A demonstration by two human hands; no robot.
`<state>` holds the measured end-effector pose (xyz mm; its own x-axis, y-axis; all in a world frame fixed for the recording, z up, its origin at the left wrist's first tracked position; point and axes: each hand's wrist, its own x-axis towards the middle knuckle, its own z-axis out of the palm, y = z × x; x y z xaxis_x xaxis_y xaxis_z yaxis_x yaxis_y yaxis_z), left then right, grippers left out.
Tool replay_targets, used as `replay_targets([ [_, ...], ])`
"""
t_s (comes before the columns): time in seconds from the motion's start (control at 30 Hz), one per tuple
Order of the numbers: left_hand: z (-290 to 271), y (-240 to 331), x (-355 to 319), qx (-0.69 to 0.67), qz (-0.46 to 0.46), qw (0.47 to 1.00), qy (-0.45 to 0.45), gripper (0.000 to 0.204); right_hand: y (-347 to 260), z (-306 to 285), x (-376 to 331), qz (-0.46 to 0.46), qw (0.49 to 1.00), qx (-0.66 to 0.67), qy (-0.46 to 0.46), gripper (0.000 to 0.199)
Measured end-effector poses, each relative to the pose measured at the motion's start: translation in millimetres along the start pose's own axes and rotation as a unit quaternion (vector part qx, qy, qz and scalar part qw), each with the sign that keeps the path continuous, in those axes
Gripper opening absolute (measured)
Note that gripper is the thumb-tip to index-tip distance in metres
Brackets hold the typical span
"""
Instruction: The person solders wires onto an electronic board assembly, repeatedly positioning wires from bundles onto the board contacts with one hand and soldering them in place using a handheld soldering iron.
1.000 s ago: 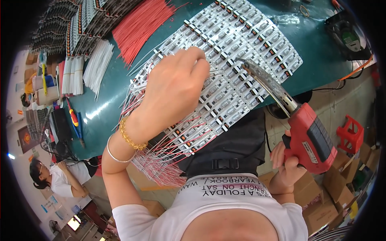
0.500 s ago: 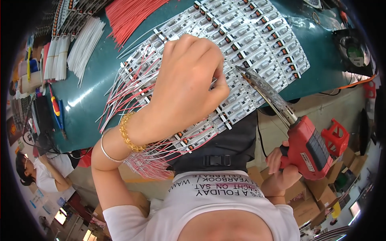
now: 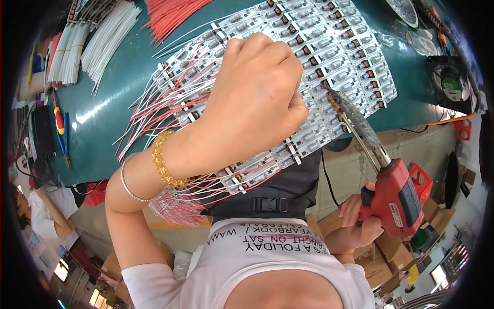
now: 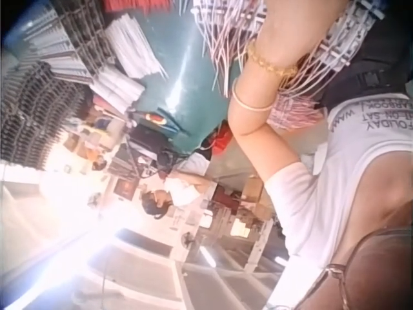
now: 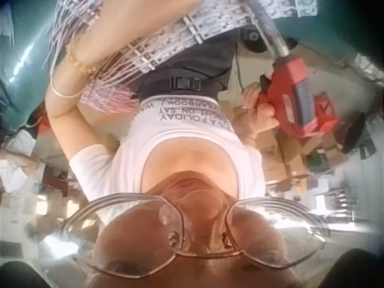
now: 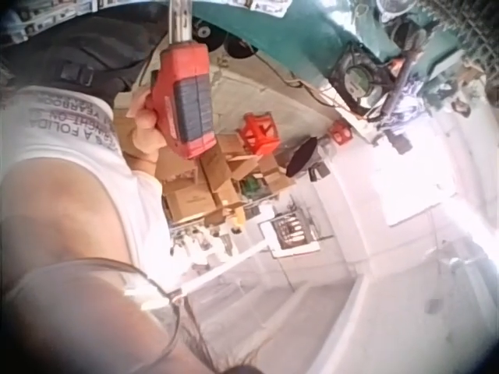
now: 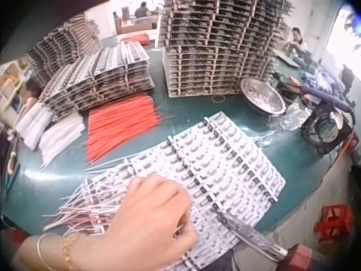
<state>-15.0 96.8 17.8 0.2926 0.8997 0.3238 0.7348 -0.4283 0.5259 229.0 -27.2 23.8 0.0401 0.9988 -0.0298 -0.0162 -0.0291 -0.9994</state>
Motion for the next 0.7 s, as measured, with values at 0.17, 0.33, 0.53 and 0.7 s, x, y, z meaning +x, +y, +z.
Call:
replay_targets([
  [0.17, -2, -2, 0, 0.001, -0.004, 1.0, 0.006, 0.014, 4, 6, 8, -0.014, 0.999, 0.026, -0.019, 0.077],
  [0.33, -3, -4, -8, -0.009, -0.007, 1.0, 0.022, 0.015, 12, 5, 10, -0.018, 0.995, 0.091, -0.044, 0.075],
  [0.53, -21, -18, -7, 0.1, 0.079, 0.98, 0.156, 0.012, 17, -4, 11, -0.02, 0.99, 0.139, 0.009, 0.064],
  [0.7, -104, -132, -40, 0.455, -0.191, 0.864, 0.102, 0.028, 16, -3, 16, -0.009, 0.992, 0.125, -0.005, 0.059],
])
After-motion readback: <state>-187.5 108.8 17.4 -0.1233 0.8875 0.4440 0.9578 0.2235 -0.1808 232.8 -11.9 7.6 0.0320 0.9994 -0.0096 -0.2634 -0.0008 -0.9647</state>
